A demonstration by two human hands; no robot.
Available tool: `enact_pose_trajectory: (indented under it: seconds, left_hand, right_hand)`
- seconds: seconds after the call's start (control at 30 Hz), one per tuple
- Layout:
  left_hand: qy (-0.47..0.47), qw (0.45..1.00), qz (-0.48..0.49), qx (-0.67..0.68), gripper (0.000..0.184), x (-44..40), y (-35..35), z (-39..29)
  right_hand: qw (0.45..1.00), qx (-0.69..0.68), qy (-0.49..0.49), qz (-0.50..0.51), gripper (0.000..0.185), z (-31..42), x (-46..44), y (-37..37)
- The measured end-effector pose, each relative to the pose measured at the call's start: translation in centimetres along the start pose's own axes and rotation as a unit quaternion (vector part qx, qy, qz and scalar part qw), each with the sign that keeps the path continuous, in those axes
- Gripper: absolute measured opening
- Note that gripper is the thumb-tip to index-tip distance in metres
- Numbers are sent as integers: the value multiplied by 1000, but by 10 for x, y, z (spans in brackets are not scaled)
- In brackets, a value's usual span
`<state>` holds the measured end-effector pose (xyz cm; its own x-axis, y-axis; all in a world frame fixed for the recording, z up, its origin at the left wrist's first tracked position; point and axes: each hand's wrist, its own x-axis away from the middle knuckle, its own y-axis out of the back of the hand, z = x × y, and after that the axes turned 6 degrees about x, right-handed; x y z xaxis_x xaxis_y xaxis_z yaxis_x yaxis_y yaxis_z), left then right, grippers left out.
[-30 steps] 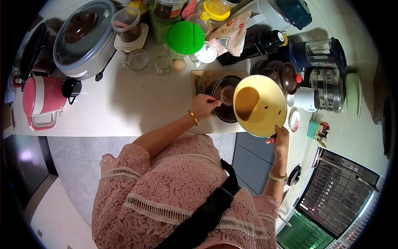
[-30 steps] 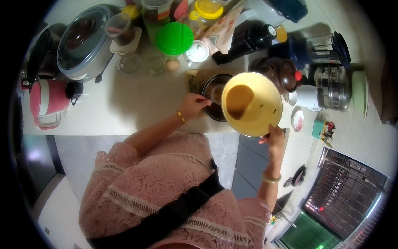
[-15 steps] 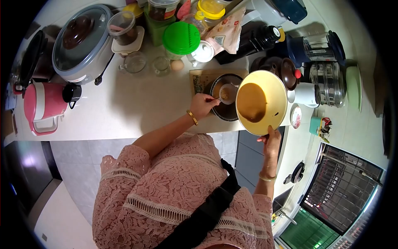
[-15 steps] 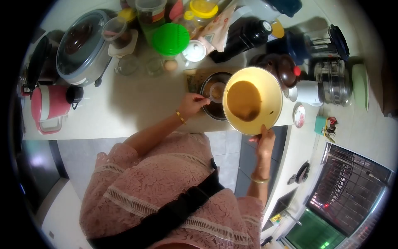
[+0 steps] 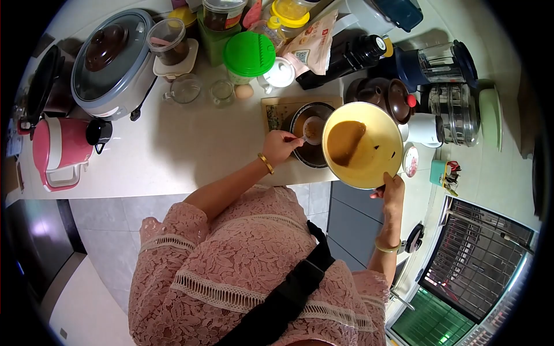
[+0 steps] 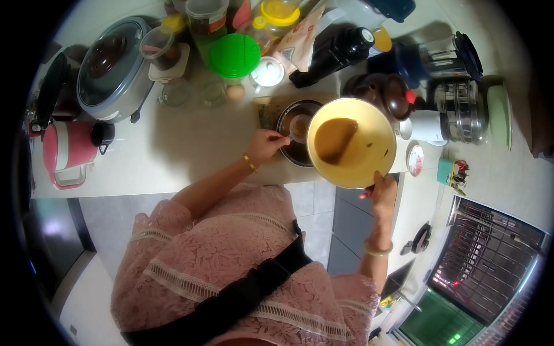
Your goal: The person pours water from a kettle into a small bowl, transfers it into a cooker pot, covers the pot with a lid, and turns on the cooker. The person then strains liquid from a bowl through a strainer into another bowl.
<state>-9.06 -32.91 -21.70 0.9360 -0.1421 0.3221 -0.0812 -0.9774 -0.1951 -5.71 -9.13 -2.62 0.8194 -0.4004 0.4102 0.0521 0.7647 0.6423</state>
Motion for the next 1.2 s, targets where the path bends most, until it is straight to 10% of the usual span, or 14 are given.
enact_pose_trajectory:
  seconds: [1.2]
  left_hand:
    - [-29,998,-16,-47,27,5,3,-14]
  right_hand:
    - [966,231,110,-40,30,44,-7,-7]
